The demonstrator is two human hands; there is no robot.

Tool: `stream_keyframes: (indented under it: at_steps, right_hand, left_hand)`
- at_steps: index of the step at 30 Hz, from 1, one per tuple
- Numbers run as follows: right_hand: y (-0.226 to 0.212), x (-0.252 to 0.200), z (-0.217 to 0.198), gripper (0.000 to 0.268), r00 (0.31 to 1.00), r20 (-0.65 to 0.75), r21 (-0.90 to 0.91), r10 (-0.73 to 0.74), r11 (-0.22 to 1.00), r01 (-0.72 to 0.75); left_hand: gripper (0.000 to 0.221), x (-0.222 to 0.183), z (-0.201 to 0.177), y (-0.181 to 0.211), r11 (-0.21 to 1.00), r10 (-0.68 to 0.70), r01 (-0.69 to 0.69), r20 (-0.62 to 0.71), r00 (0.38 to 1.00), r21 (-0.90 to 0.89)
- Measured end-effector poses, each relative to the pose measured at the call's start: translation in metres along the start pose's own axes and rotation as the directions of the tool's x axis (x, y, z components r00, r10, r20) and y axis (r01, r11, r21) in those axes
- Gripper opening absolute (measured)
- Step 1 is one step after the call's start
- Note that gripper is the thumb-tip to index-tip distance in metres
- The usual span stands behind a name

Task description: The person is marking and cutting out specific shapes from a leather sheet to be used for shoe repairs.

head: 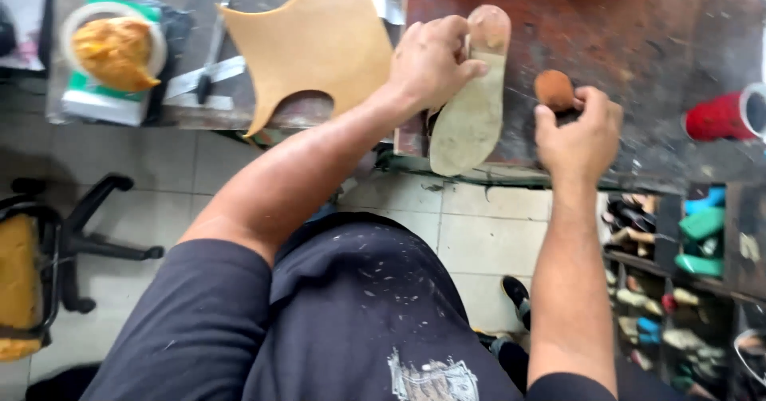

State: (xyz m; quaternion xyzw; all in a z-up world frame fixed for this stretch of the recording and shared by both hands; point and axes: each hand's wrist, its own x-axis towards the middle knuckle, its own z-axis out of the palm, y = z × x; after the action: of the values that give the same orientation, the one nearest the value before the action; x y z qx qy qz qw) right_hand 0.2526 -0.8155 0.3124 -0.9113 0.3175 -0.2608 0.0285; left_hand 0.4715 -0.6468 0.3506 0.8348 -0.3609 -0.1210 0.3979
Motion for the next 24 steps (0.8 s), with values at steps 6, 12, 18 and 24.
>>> stream_keyframes:
  at_steps: [6,12,18,24]
  right_hand:
    - [-0.006,-0.014,0.002,0.040,0.990,-0.141,0.000,-0.004,1.000,0.004]
    - [-0.044,-0.034,-0.032,0.041,0.955,-0.226,0.404,0.193,0.911,-0.089]
    - [-0.107,-0.058,-0.071,0.042,0.996,-0.075,0.756,0.048,0.654,0.026]
    - [-0.153,-0.075,-0.025,0.057,0.911,-0.136,0.510,-0.389,0.761,0.401]
  left_hand:
    - [0.035,-0.005,-0.037,-0.070,0.978,0.207,-0.204,-0.223,0.953,0.036]
    - [0.043,-0.066,-0.095,-0.095,0.913,0.393,-0.364,-0.160,0.905,0.182]
    - [0.081,-0.060,-0.116,-0.121,0.918,0.156,-0.112,-0.088,0.984,0.380]
    - [0.115,-0.001,-0.132,-0.123,0.790,-0.316,0.137,0.207,0.926,0.597]
